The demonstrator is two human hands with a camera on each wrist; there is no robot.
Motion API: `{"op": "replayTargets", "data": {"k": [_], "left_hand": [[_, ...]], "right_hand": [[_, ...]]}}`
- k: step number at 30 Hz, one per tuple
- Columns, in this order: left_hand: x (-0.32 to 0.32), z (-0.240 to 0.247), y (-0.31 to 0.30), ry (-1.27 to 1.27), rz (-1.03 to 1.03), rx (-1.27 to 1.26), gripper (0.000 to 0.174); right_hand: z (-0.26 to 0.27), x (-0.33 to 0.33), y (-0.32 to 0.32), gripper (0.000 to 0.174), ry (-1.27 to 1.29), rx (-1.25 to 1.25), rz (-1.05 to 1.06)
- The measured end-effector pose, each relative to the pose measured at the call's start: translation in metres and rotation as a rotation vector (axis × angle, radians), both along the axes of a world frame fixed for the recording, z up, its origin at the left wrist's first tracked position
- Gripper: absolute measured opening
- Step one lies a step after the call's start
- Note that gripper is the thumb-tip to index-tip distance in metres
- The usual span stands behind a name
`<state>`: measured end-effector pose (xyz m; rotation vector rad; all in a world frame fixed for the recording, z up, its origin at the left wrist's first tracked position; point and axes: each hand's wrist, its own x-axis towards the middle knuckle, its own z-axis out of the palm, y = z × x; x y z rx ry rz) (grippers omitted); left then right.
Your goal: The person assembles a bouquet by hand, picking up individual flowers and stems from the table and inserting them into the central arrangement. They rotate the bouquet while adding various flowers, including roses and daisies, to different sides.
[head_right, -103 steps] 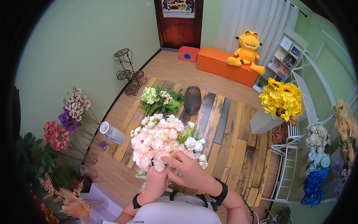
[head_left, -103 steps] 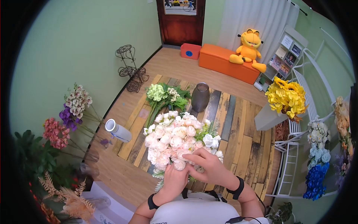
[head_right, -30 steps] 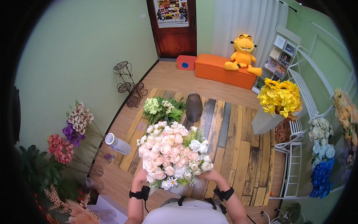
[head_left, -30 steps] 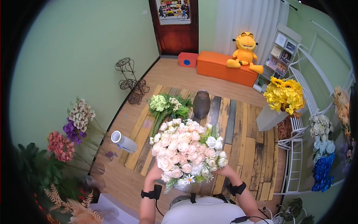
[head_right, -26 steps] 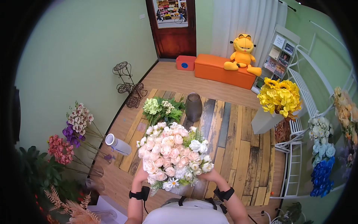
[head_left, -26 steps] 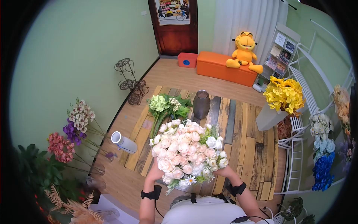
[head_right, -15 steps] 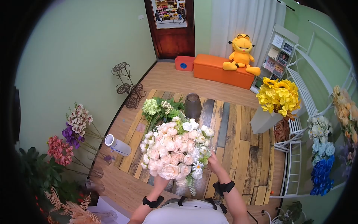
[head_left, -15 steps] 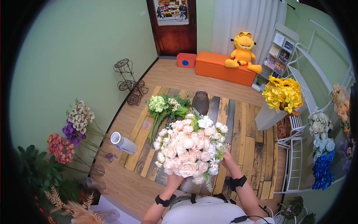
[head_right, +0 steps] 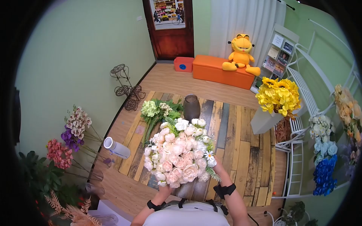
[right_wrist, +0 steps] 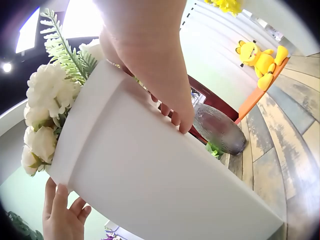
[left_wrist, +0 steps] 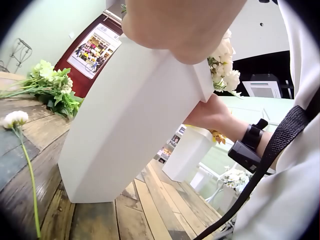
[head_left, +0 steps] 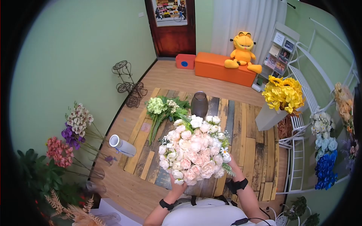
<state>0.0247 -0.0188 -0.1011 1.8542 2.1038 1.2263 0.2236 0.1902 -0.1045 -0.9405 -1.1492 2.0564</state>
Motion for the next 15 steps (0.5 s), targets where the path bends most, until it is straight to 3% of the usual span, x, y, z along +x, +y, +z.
{"op": "replayTargets", "data": {"k": [2, 4, 5, 7, 8, 10, 11, 13, 15], "left_hand": [[0.002, 0.005, 0.002, 0.077, 0.038, 0.039, 0.053], [0.007, 0.017, 0.004, -0.271, 0.1, 0.157, 0.051], [0.006, 0.016, 0.003, -0.27, 0.1, 0.158, 0.051], [0.003, 0.017, -0.001, -0.307, 0.1, 0.122, 0.049], [0.001, 0.02, -0.002, -0.307, 0.103, 0.123, 0.049], [-0.006, 0.04, -0.002, 0.15, 0.038, 0.37, 0.039], [-0.009, 0.039, -0.005, 0.15, 0.039, 0.371, 0.039], [-0.017, 0.039, -0.009, -0.061, 0.149, 0.516, 0.027], [-0.028, 0.058, -0.004, -0.26, 0.307, 0.56, 0.019]], "right_hand": [[-0.008, 0.002, 0.0, 0.032, 0.081, -0.031, -0.026], [0.019, -0.002, -0.009, 0.034, 0.145, -0.111, -0.048], [0.038, -0.001, -0.01, 0.034, 0.146, -0.11, -0.048], [0.086, -0.003, -0.007, 0.038, -0.182, 0.029, 0.109], [0.084, -0.005, 0.0, 0.038, -0.182, 0.03, 0.112], [0.085, -0.007, 0.013, 0.043, 0.088, 0.161, -0.027], [0.088, -0.005, 0.023, 0.043, 0.088, 0.163, -0.026], [0.124, -0.009, 0.041, 0.054, -0.001, 0.338, -0.02], [0.143, -0.016, 0.057, 0.054, 0.013, 0.376, -0.003]]}}
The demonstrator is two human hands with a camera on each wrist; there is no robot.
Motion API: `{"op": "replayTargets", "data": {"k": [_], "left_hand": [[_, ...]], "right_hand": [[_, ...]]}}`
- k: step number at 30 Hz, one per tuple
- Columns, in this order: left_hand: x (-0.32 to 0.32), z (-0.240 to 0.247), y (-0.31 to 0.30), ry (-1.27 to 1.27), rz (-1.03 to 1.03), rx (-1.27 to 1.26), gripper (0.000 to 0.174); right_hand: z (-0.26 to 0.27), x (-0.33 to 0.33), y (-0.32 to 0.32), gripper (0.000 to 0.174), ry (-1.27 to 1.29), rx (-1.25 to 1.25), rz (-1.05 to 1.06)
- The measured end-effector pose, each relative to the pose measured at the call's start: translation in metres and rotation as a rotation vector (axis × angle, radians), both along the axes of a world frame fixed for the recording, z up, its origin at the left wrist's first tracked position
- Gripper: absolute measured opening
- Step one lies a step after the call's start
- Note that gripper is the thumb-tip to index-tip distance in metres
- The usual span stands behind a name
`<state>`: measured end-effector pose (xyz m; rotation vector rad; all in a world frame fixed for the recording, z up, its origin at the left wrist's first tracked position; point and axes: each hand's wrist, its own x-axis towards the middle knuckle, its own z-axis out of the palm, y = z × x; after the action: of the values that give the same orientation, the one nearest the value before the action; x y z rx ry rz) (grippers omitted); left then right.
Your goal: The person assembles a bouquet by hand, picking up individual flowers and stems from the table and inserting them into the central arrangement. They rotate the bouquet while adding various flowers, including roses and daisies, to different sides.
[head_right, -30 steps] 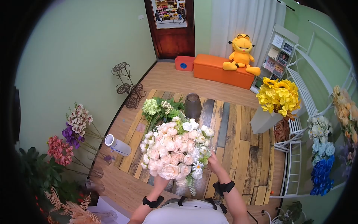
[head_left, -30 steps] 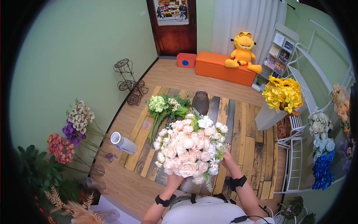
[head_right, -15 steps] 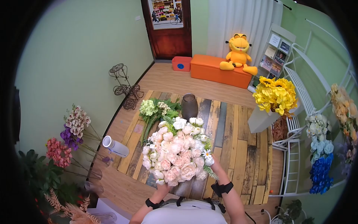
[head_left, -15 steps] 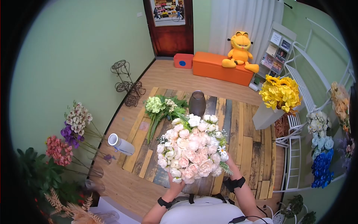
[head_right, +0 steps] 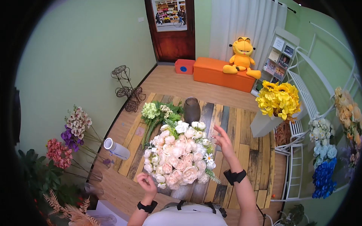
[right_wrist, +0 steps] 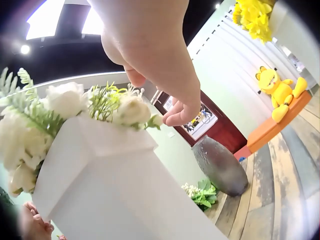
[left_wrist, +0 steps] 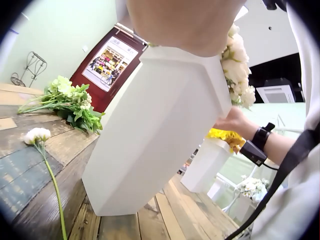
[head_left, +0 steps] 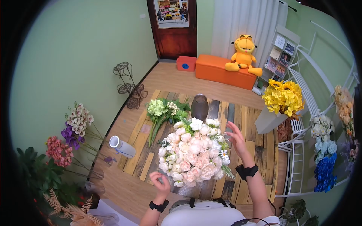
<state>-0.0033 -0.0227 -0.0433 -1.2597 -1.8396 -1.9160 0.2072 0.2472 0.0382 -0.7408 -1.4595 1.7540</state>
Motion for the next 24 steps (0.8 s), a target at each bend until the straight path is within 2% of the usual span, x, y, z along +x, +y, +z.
{"op": "replayTargets", "data": {"k": [2, 4, 5, 7, 8, 9, 10, 12, 13, 15, 16, 19, 20, 22, 23, 24], "left_hand": [[-0.018, 0.027, 0.013, -0.145, 0.041, 0.02, 0.017], [-0.041, 0.038, 0.026, -0.144, -0.015, -0.023, 0.018], [-0.051, 0.047, 0.035, -0.198, -0.063, -0.08, 0.021], [-0.067, 0.065, 0.056, -0.248, -0.105, -0.129, 0.025], [-0.076, 0.07, 0.069, -0.344, -0.241, -0.162, 0.028], [-0.085, 0.073, 0.082, -0.439, -0.379, -0.195, 0.032], [-0.093, 0.075, 0.093, -0.436, -0.376, -0.19, 0.032], [-0.105, 0.08, 0.113, -0.645, -0.639, -0.445, 0.041], [-0.106, 0.085, 0.12, -0.644, -0.639, -0.442, 0.041], [-0.105, 0.094, 0.132, -0.551, -0.726, -0.792, 0.051], [-0.108, 0.092, 0.138, -0.55, -0.729, -0.791, 0.051], [-0.112, 0.097, 0.152, -0.522, -0.978, -0.936, 0.059], [-0.113, 0.099, 0.157, -0.52, -0.982, -0.937, 0.059], [-0.115, 0.101, 0.165, -0.786, -1.184, -0.911, 0.056], [-0.115, 0.101, 0.169, -0.786, -1.187, -0.913, 0.056], [-0.112, 0.103, 0.173, -0.658, -1.19, -0.931, 0.06]], "right_hand": [[0.02, -0.009, 0.011, 0.053, 0.008, 0.036, 0.024], [0.04, -0.025, 0.016, 0.052, -0.146, 0.152, 0.132], [0.039, -0.031, 0.022, 0.052, -0.144, 0.156, 0.139], [0.032, -0.045, 0.036, 0.059, -0.291, 0.347, 0.272], [0.038, -0.049, 0.034, 0.059, -0.287, 0.355, 0.276], [0.045, -0.051, 0.03, 0.062, -0.389, 0.476, 0.331], [0.049, -0.054, 0.027, 0.065, -0.492, 0.596, 0.385], [0.048, -0.057, 0.025, 0.062, -0.485, 0.616, 0.39], [0.049, -0.057, 0.023, 0.055, -0.513, 0.693, 0.359], [0.052, -0.056, 0.017, 0.037, -0.495, 0.808, 0.294], [0.053, -0.056, 0.017, 0.037, -0.498, 0.808, 0.292], [0.056, -0.054, 0.013, 0.02, -0.415, 0.962, 0.338], [0.056, -0.054, 0.012, 0.02, -0.418, 0.961, 0.334], [0.055, -0.054, 0.011, 0.019, -0.402, 1.017, 0.363], [0.056, -0.055, 0.009, 0.019, -0.404, 1.015, 0.361], [0.057, -0.055, 0.007, 0.019, -0.407, 1.009, 0.346]]}}
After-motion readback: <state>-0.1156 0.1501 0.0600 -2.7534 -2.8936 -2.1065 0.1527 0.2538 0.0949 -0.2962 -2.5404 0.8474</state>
